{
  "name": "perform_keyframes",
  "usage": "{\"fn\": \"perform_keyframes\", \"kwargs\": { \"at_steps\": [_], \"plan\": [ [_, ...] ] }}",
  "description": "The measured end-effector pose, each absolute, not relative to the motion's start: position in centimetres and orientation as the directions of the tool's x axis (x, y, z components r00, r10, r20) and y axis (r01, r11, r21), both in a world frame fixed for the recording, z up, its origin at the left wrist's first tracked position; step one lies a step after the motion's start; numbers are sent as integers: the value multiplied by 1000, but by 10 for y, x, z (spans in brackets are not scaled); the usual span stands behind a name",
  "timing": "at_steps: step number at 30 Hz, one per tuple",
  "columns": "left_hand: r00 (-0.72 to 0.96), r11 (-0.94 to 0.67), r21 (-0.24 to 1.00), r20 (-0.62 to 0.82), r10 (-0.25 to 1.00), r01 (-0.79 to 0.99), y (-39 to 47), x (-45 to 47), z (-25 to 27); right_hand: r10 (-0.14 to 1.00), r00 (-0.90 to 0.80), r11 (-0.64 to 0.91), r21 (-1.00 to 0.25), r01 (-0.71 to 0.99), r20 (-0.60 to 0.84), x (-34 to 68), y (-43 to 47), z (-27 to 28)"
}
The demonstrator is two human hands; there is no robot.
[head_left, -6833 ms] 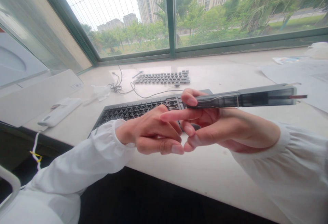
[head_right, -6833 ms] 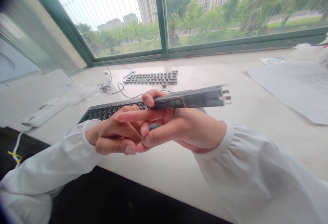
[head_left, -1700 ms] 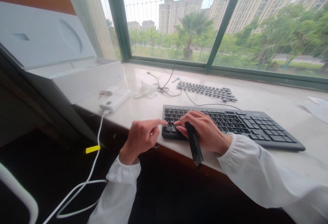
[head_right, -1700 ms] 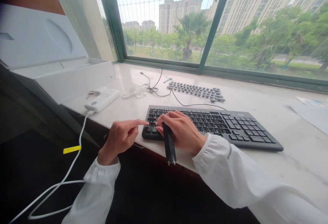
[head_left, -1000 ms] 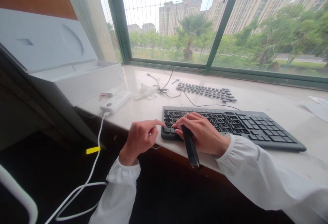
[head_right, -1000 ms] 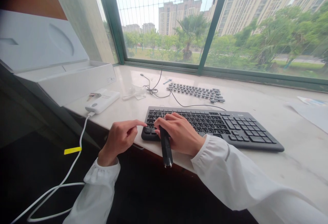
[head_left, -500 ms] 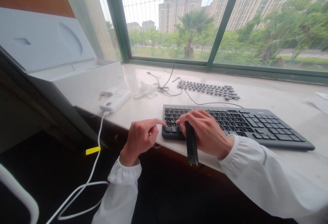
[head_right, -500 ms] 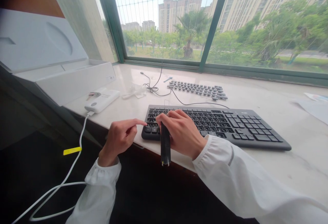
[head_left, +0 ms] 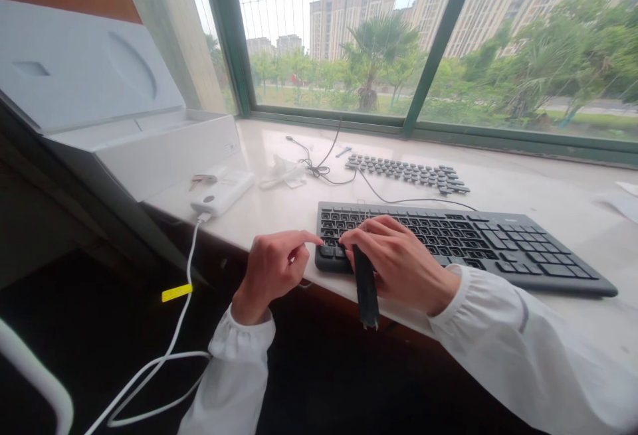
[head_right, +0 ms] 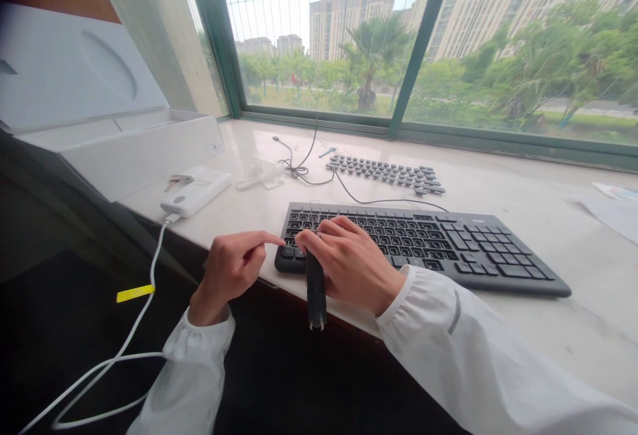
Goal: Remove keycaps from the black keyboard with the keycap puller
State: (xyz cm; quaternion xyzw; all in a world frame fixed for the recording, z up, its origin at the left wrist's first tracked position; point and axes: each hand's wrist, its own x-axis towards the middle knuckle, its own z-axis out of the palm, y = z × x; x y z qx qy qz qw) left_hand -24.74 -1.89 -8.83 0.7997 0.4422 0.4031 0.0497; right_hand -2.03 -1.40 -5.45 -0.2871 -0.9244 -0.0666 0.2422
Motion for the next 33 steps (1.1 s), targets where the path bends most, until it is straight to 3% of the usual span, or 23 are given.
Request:
{"fn": "perform_keyframes", "kwargs": {
  "at_steps": [23,33],
  "plan": [
    [256,-595,454,610,750,664,-21,-247,-90,529,-739,830,-71,553,417,-22,-12,-54],
    [254,-596,467,607,753,653,-21,-246,-89,530,-715,832,-114,543,456,-22,-12,-54]
  ]
}}
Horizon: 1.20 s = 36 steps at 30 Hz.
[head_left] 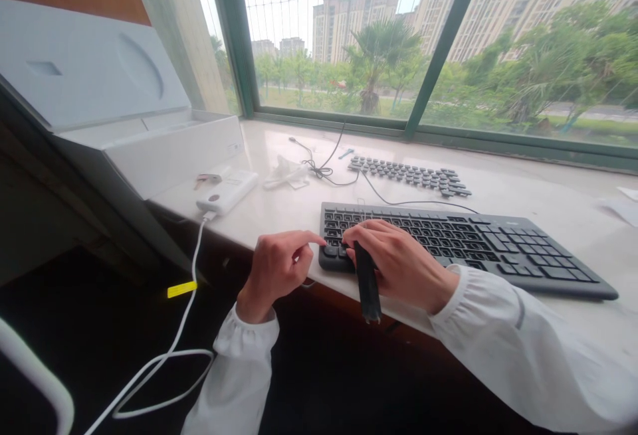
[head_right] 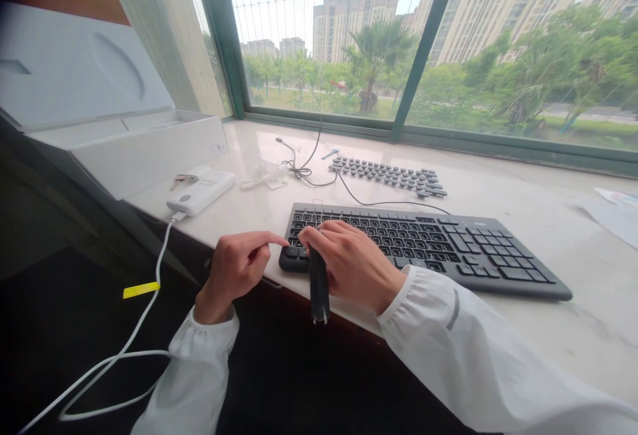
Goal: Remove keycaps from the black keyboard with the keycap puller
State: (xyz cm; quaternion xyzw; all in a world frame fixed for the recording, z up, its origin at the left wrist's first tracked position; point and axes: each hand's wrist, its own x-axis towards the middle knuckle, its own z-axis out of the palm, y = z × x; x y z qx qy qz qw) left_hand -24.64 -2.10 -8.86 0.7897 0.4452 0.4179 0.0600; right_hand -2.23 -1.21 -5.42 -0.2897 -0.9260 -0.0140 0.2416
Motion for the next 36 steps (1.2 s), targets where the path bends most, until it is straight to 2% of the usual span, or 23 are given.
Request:
{"fn": "perform_keyframes", "kwargs": {
  "at_steps": [3,7,9,15,32,34,36],
  "plan": [
    [256,-596,470,603,755,651,-21,-246,-88,486,-721,857,-110,503,494,-20,-10,-55],
    [248,-588,460,606,756,665,-21,-246,-89,482,-489,784,-109,611,727,-13,-6,-56],
    [235,-579,461,609,758,673,-21,-246,-89,478,-430,727,-70,683,766,-11,-4,-56],
    [225,-583,469,618,753,663,-20,-247,-89,517,-438,650,-5,760,736,-11,-3,-55],
    [148,-541,500,627,765,676,-19,-248,-88,570,-406,602,-27,798,715,-9,-3,-45],
    [134,-527,512,619,774,679,-19,-248,-87,583,-395,611,-62,789,710,-7,-2,-45],
    [129,-515,521,607,784,680,-19,-248,-86,639,-336,623,-209,754,691,-4,0,-42]
  ]
}}
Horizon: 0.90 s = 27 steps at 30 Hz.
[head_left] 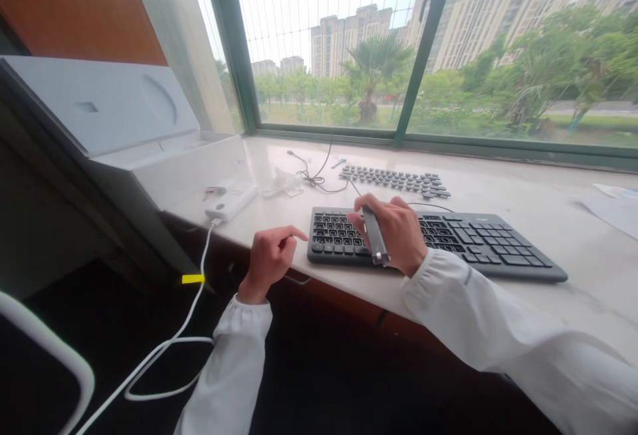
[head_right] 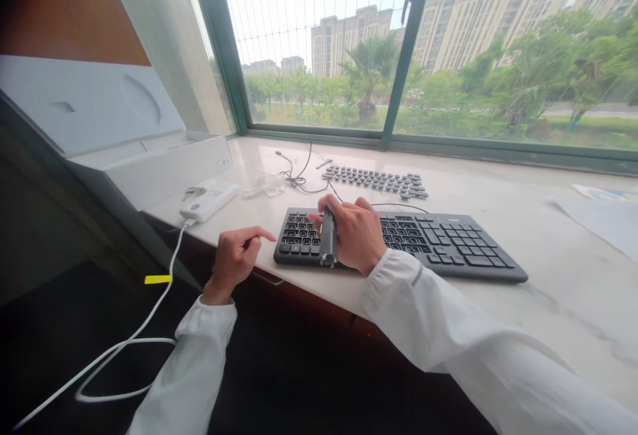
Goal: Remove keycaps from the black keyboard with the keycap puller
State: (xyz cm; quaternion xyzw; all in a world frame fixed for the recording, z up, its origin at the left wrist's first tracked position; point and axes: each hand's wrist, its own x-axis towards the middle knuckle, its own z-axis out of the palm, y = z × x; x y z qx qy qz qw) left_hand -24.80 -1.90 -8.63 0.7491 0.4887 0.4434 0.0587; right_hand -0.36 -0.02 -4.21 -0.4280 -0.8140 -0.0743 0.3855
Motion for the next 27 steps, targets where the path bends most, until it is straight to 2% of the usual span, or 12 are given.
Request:
{"fn": "perform_keyframes", "kwargs": {
  "at_steps": [3,4,8,12,16,20,27],
  "plan": [
    [119,-504,540,594,796,674,-19,-248,-85,794,-201,561,-566,604,573,5,5,-36],
    [116,-503,545,593,797,671,-19,-248,-85,828,-165,528,-648,548,535,9,7,-33],
    [127,-512,561,584,802,651,-19,-249,-83,877,-78,465,-799,381,474,26,20,-25],
    [229,-560,565,550,803,606,-21,-251,-81,907,-99,420,-868,266,409,34,26,-24],
    [327,-604,547,523,787,579,-18,-252,-80,935,-226,318,-928,196,273,26,19,-28],
    [362,-637,518,538,762,571,-13,-253,-83,923,-311,312,-912,266,225,13,7,-31],
    [364,-635,547,527,768,546,-12,-255,-84,893,-368,404,-823,398,261,-23,2,-30]
  ]
}}
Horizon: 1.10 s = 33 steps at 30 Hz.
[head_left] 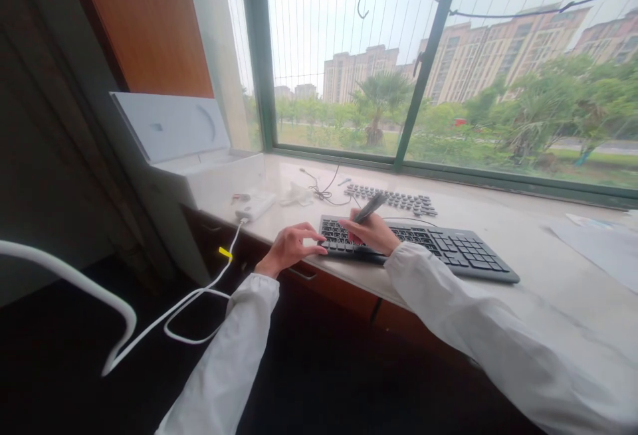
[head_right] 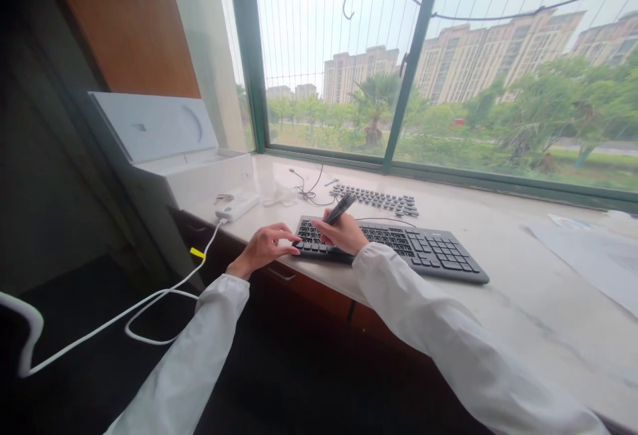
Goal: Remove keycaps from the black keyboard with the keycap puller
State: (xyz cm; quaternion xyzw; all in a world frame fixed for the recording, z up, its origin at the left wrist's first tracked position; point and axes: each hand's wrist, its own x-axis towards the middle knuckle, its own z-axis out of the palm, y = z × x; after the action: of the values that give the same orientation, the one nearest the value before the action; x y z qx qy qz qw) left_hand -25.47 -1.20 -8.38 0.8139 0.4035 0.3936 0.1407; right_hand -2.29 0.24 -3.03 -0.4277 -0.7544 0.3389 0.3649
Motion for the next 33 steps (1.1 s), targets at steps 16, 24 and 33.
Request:
{"fn": "perform_keyframes", "kwargs": {
  "at_steps": [16,24,33],
  "plan": [
    [351,-619,514,527,774,594,-14,-254,-83,880,-347,474,-638,607,324,-62,11,-35],
    [361,-628,485,536,763,608,-13,-254,-85,912,-302,411,-603,684,278,-70,8,-30],
    [363,-638,473,549,753,607,-14,-253,-84,900,-211,404,-551,730,381,-78,-6,-37]
  ]
}}
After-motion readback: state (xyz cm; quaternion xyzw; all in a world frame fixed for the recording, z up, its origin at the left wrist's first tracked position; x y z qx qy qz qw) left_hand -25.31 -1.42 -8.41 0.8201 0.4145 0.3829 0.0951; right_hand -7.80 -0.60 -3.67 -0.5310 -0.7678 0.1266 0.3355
